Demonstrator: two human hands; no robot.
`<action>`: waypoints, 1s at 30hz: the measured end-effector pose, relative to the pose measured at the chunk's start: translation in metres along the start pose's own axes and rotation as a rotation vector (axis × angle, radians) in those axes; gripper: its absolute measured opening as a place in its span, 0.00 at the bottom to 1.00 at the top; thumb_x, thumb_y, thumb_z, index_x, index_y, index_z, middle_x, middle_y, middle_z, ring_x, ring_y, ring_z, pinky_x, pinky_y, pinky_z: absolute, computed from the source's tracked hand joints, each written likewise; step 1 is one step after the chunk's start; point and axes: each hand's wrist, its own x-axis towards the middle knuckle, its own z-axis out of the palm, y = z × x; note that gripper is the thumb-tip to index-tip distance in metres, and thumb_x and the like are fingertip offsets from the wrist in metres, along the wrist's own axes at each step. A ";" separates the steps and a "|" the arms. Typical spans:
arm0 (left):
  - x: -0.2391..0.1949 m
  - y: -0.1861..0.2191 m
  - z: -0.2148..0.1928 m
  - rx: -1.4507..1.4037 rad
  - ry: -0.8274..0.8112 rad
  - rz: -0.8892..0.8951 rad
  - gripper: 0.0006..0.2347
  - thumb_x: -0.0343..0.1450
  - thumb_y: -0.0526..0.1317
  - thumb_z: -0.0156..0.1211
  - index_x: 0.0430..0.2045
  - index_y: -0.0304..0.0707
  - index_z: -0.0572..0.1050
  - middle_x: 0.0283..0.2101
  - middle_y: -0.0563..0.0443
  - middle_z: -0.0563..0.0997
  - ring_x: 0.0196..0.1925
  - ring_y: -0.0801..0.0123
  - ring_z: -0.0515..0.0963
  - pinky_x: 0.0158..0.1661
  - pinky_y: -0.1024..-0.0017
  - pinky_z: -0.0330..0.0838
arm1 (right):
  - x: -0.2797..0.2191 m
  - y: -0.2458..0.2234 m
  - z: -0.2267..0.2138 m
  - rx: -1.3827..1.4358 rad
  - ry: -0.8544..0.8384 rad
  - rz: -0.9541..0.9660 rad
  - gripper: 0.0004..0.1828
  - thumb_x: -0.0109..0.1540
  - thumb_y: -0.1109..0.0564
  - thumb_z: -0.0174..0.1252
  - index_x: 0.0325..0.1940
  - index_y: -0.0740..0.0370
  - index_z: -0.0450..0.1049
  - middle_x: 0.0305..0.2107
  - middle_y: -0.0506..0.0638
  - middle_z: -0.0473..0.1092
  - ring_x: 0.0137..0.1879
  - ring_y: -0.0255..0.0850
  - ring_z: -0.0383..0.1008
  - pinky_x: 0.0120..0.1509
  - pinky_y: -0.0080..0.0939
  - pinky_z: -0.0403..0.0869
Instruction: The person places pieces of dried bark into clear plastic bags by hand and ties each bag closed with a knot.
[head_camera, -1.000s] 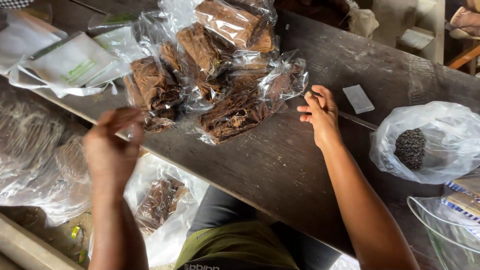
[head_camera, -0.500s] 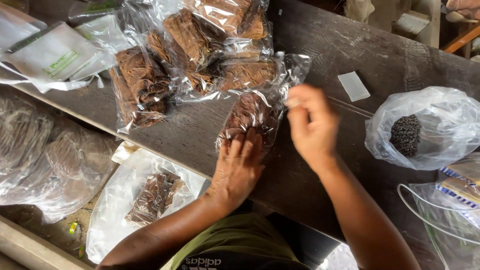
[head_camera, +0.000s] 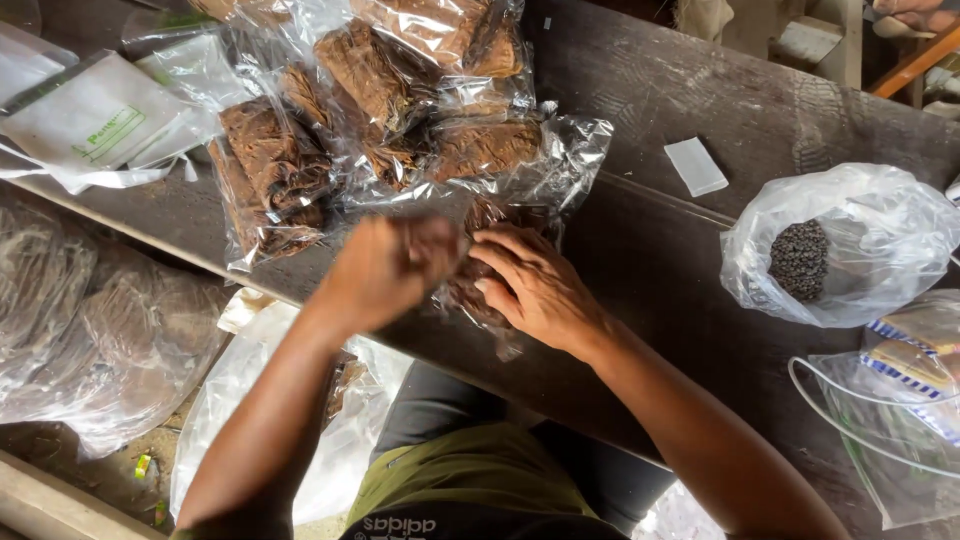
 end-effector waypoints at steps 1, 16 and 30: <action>0.016 -0.014 -0.001 0.069 0.114 -0.050 0.05 0.63 0.39 0.56 0.28 0.48 0.77 0.21 0.53 0.80 0.27 0.58 0.81 0.30 0.63 0.74 | -0.005 -0.001 -0.004 -0.018 -0.022 -0.002 0.17 0.62 0.52 0.46 0.54 0.57 0.67 0.50 0.53 0.65 0.60 0.51 0.63 0.62 0.50 0.62; 0.106 0.033 0.085 -0.654 0.143 -0.150 0.03 0.57 0.36 0.63 0.21 0.42 0.77 0.14 0.53 0.74 0.20 0.74 0.74 0.26 0.79 0.68 | -0.055 0.034 -0.069 0.307 0.644 0.674 0.22 0.62 0.53 0.58 0.56 0.61 0.60 0.45 0.62 0.66 0.52 0.56 0.68 0.55 0.50 0.68; 0.114 0.012 0.097 -1.176 -0.348 -0.370 0.37 0.56 0.47 0.71 0.49 0.18 0.56 0.49 0.29 0.68 0.53 0.48 0.67 0.48 0.59 0.65 | 0.010 0.039 -0.072 0.828 0.623 0.458 0.07 0.61 0.62 0.52 0.43 0.63 0.71 0.27 0.53 0.72 0.34 0.35 0.72 0.44 0.36 0.73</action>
